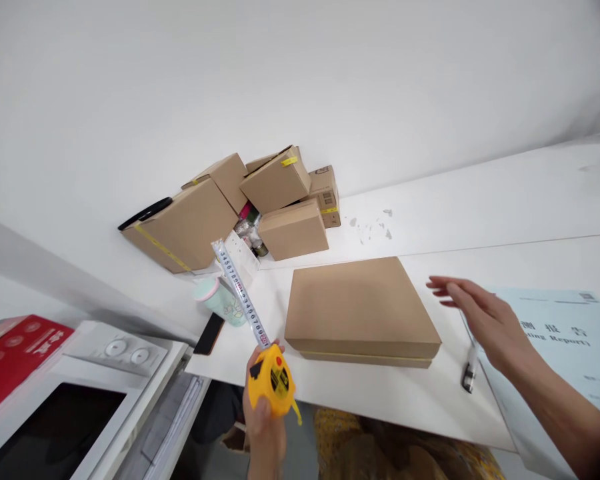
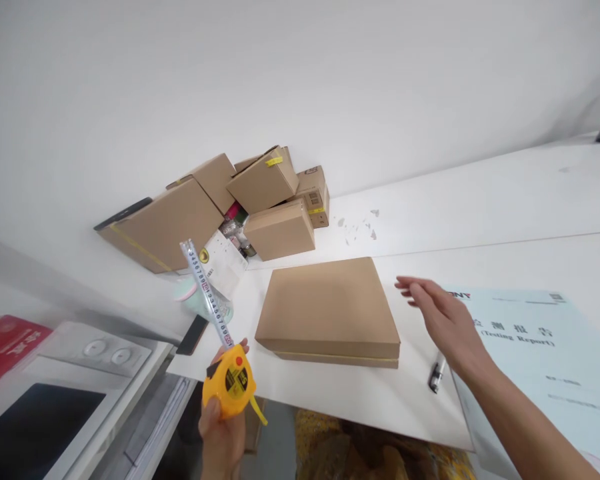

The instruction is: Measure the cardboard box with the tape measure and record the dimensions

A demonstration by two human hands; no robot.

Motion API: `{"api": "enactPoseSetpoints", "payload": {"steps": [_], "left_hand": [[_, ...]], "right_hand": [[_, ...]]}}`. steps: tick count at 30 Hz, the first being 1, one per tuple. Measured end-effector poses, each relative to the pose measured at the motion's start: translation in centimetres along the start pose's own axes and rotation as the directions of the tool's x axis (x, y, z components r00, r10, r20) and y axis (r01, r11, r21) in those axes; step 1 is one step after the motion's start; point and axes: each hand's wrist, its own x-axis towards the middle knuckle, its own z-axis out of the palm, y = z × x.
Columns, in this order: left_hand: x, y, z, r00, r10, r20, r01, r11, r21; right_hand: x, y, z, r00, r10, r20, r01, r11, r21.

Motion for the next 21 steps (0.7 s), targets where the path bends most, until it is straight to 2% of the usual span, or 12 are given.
{"api": "enactPoseSetpoints", "payload": {"steps": [3, 6, 9, 15, 19, 21], "left_hand": [[1.4, -1.9, -0.7, 0.994, -0.031, -0.105, 0.027, 0.999, -0.038], [2.4, -2.7, -0.4, 0.993, -0.102, -0.054, 0.096, 0.99, -0.106], [3.7, -1.8, 0.2, 0.993, -0.106, 0.047, 0.111, 0.987, -0.114], [6.1, 2.0, 3.4, 0.992, -0.014, 0.125, 0.021, 0.998, -0.053], [4.4, 3.6, 5.9, 0.99, 0.056, 0.127, -0.058, 0.998, 0.008], [2.5, 3.5, 6.8, 0.987, 0.029, 0.158, -0.031, 0.999, 0.011]], "right_hand": [[-2.7, 2.6, -0.6, 0.992, 0.068, 0.108, -0.065, 0.997, -0.03], [-4.0, 3.0, -0.3, 0.979, -0.022, 0.201, 0.043, 0.994, -0.097], [-3.8, 1.8, -0.2, 0.974, -0.122, 0.192, 0.155, 0.974, -0.167], [-1.4, -2.0, -0.3, 0.982, -0.148, 0.116, 0.171, 0.959, -0.224], [0.8, -4.3, 0.6, 0.985, -0.163, 0.053, 0.171, 0.95, -0.26], [2.0, -5.1, 1.1, 0.983, -0.18, 0.039, 0.185, 0.958, -0.221]]}}
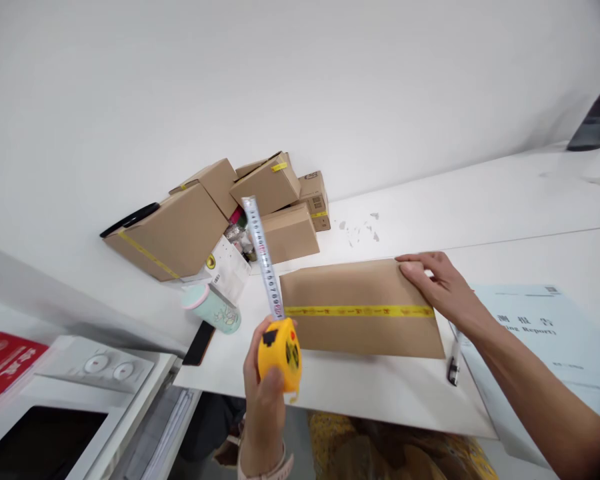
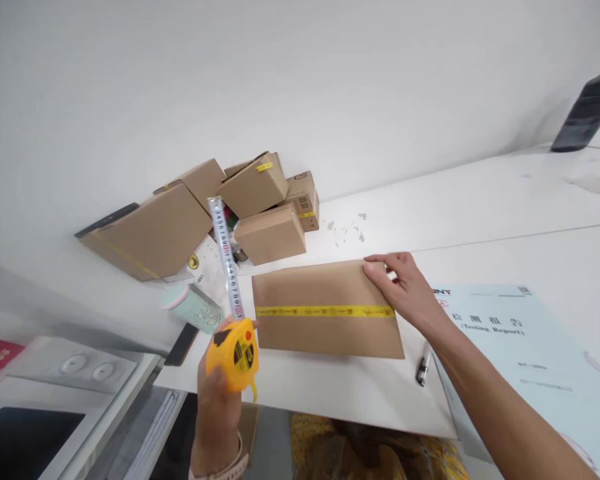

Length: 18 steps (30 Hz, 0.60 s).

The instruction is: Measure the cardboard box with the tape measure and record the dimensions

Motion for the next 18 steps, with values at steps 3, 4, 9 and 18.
{"api": "enactPoseSetpoints", "payload": {"steps": [3, 4, 9, 18], "left_hand": [[-3.0, -1.3, 1.7, 0.981, -0.15, 0.126, 0.154, 0.988, -0.022], [-3.8, -2.0, 2.2, 0.964, -0.203, 0.171, 0.209, 0.978, -0.016], [-6.3, -5.1, 3.6, 0.914, -0.322, 0.245, 0.328, 0.945, 0.02], [-7.4, -6.2, 4.0, 0.885, -0.365, 0.288, 0.369, 0.928, 0.043]], "right_hand": [[1.6, -0.7, 0.4, 0.994, 0.034, 0.1, -0.051, 0.985, 0.167], [2.0, -0.8, 0.5, 0.989, 0.055, 0.139, -0.085, 0.973, 0.216], [2.6, -1.0, 0.8, 0.983, 0.067, 0.173, -0.107, 0.966, 0.236], [3.2, -0.4, 1.0, 0.992, -0.001, 0.127, -0.025, 0.98, 0.199]]}}
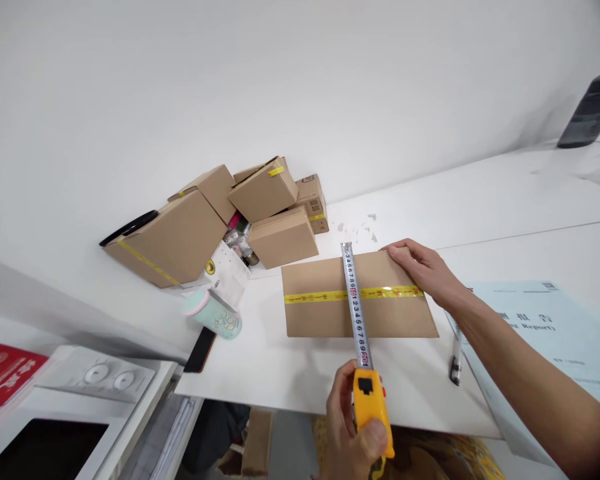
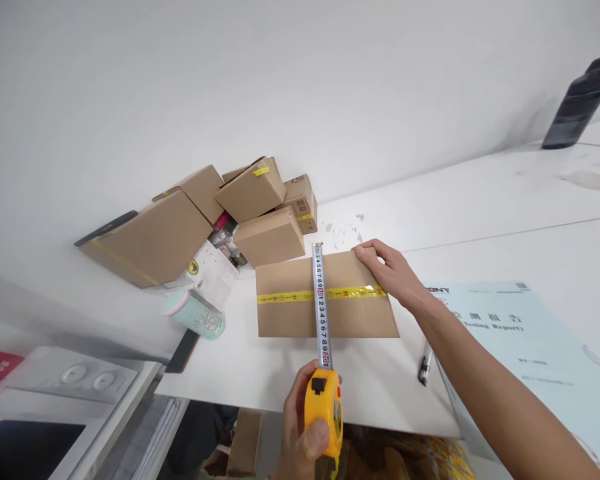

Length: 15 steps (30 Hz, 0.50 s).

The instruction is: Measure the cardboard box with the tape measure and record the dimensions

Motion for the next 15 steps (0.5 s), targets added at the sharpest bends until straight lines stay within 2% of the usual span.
{"api": "enactPoseSetpoints", "payload": {"steps": [2, 4, 6, 8, 11, 15], "left_hand": [[-0.1, -0.4, 0.1, 1.0, -0.003, 0.005, 0.003, 1.0, -0.021], [-0.2, -0.7, 0.1, 1.0, -0.008, 0.02, 0.009, 0.999, -0.041], [-0.3, -0.8, 0.1, 1.0, -0.018, 0.021, 0.02, 0.998, -0.058], [-0.4, -1.0, 0.1, 1.0, -0.029, 0.012, 0.03, 0.997, -0.066], [-0.3, -1.1, 0.2, 1.0, -0.013, 0.006, 0.013, 0.998, -0.068], [-0.2, -1.2, 0.3, 1.0, -0.002, 0.019, 0.004, 0.996, -0.089]], "right_hand": [[0.3, -0.5, -0.1, 0.998, -0.063, 0.014, 0.063, 0.996, -0.065], [0.9, -1.1, -0.1, 0.981, -0.189, 0.046, 0.194, 0.965, -0.174], [1.6, -1.6, 0.1, 0.937, -0.332, 0.11, 0.349, 0.879, -0.323], [2.1, -1.9, 0.5, 0.884, -0.427, 0.191, 0.463, 0.749, -0.474], [2.4, -1.9, 1.4, 0.838, -0.474, 0.27, 0.525, 0.569, -0.633], [2.2, -1.8, 2.1, 0.805, -0.502, 0.316, 0.55, 0.434, -0.713]]}}
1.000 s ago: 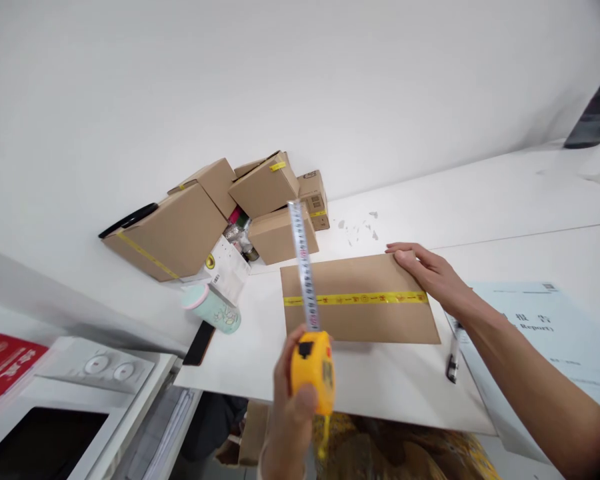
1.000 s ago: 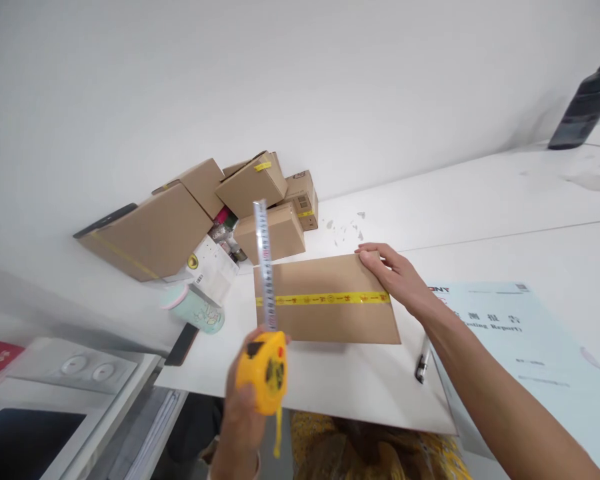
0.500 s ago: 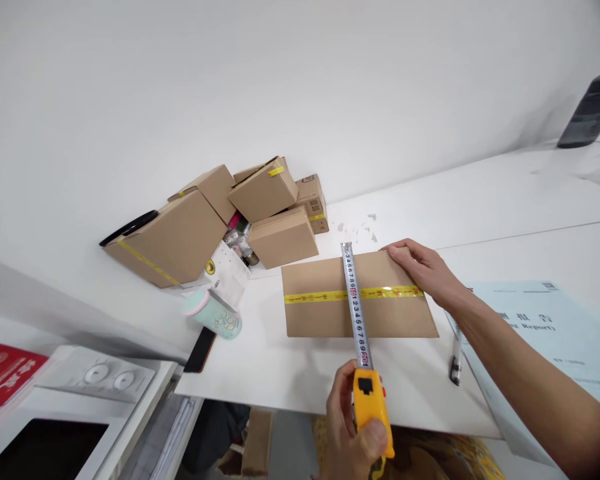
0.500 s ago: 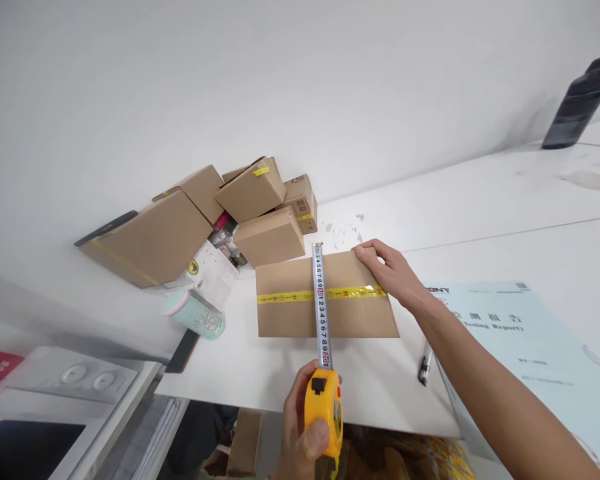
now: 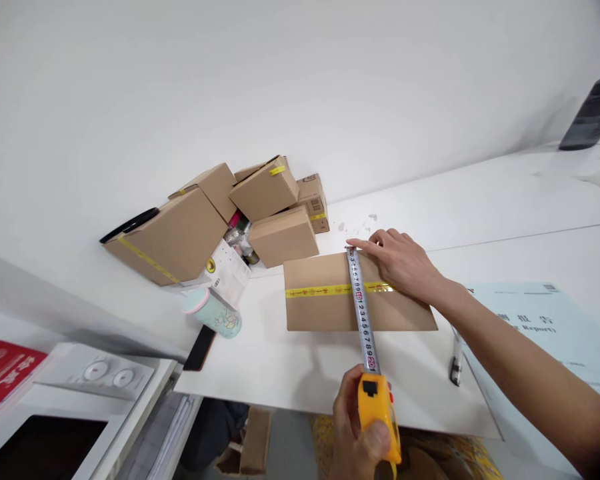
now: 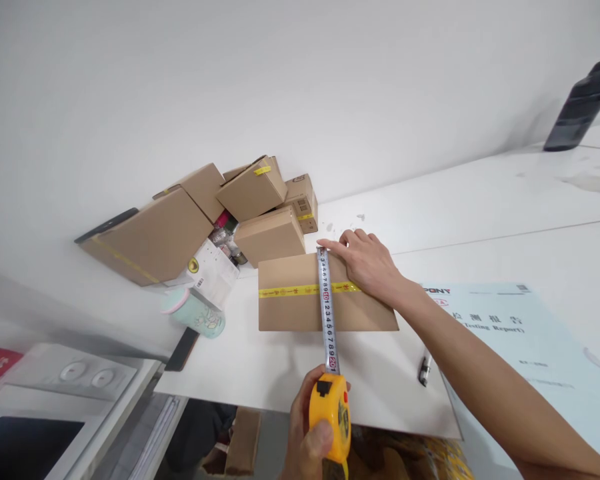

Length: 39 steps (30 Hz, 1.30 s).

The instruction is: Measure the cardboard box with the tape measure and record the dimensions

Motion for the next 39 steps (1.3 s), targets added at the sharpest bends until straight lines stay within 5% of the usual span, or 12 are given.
{"api": "enactPoseSetpoints", "payload": {"steps": [8, 23, 29, 34, 37, 39], "left_hand": [[-0.1, -0.3, -0.4, 0.998, -0.066, 0.016, 0.066, 0.998, -0.007], [-0.4, -1.0, -0.7, 0.998, -0.058, 0.013, 0.058, 0.998, -0.007], [-1.0, 3.0, -1.4, 0.995, 0.075, 0.067, -0.077, 0.996, 0.032], [-0.9, 3.6, -2.3, 0.995, 0.06, 0.082, -0.066, 0.995, 0.078], [-1.1, 2.4, -3.9, 0.981, -0.061, 0.187, 0.03, 0.986, 0.165], [-1.0, 1.9, -4.9, 0.958, -0.169, 0.232, 0.088, 0.942, 0.324]], "right_hand": [[0.1, 0.2, 0.3, 0.998, -0.066, -0.006, 0.066, 0.996, -0.053], [-0.3, 0.0, 0.4, 0.999, -0.014, -0.047, 0.013, 1.0, -0.024], [-3.8, -2.8, 0.0, 0.969, -0.011, -0.246, -0.006, 0.998, -0.07], [-9.1, -5.5, 3.2, 0.886, -0.166, -0.433, 0.138, 0.986, -0.095], [-12.3, -5.7, 4.0, 0.927, 0.052, -0.372, 0.039, 0.972, 0.232], [-13.9, -5.1, 3.0, 0.89, 0.367, -0.269, -0.17, 0.816, 0.552]]}}
